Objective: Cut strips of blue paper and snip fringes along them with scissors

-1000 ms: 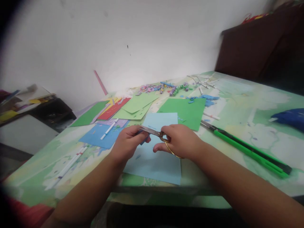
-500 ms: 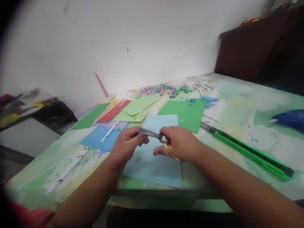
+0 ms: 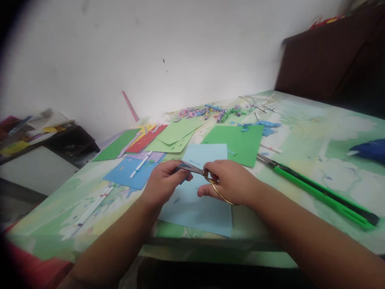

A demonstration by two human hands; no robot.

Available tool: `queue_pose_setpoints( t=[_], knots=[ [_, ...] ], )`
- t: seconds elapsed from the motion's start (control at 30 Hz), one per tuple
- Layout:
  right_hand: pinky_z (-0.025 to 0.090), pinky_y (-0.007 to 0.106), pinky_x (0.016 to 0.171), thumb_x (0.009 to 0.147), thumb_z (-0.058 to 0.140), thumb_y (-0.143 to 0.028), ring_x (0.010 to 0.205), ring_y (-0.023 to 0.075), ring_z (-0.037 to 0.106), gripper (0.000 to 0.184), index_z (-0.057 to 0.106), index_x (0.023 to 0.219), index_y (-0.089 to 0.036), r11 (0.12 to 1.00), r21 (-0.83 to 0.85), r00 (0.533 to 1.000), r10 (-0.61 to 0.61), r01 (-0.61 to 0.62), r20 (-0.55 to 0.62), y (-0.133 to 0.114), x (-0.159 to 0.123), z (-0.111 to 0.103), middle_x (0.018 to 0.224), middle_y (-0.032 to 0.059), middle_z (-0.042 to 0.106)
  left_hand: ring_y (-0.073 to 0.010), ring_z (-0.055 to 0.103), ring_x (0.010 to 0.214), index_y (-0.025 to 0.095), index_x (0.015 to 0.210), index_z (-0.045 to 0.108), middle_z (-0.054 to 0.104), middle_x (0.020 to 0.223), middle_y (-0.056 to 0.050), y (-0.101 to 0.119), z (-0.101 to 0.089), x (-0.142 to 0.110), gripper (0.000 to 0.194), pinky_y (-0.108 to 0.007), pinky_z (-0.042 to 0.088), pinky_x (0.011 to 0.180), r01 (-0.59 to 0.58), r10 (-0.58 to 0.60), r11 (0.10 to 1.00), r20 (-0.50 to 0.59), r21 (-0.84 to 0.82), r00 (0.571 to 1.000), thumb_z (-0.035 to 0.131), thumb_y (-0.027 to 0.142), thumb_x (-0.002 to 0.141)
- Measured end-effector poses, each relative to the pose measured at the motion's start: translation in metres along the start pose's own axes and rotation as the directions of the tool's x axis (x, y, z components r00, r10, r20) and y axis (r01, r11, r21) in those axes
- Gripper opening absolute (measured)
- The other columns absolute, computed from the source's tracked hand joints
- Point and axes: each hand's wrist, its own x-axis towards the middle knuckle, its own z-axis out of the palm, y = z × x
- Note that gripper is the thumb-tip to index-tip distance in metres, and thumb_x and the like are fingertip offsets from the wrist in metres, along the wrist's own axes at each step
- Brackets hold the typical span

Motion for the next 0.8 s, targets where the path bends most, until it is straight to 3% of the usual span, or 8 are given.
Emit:
queue_pose_setpoints(
  t=[0.43, 0.8],
  knots=[
    [0.024, 0.023, 0.048, 0.066, 0.047, -0.068, 0.055, 0.0154, 0.044, 0.05, 0.05, 0.068, -0.019, 0.99, -0.143, 1.0, -0.004, 0.002, -0.017, 0.0043, -0.0014, 0.0009, 0.058, 0.0014, 0.049, -0.0084, 0.049, 0.054, 0.016, 0.06, 0.061, 0.058, 0.055, 0.002, -0.0049, 0.0012, -0.001, 0.013, -0.021, 0.038, 0.053, 0.086, -0.075, 0.974, 0.06, -0.208, 0.995, 0.054, 0.02, 0.071],
    [0.024, 0.023, 0.048, 0.063, 0.048, -0.071, 0.055, 0.0164, 0.046, 0.053, 0.052, 0.071, -0.018, 0.978, -0.206, 0.999, 0.03, -0.035, -0.03, 0.0029, -0.0017, 0.0015, 0.056, 0.0012, 0.049, -0.0082, 0.049, 0.052, 0.015, 0.062, 0.062, 0.059, 0.055, 0.002, -0.0035, -0.0002, -0.0022, 0.011, -0.021, 0.038, 0.052, 0.08, -0.069, 0.977, 0.06, -0.198, 0.996, 0.056, 0.022, 0.069]
  ],
)
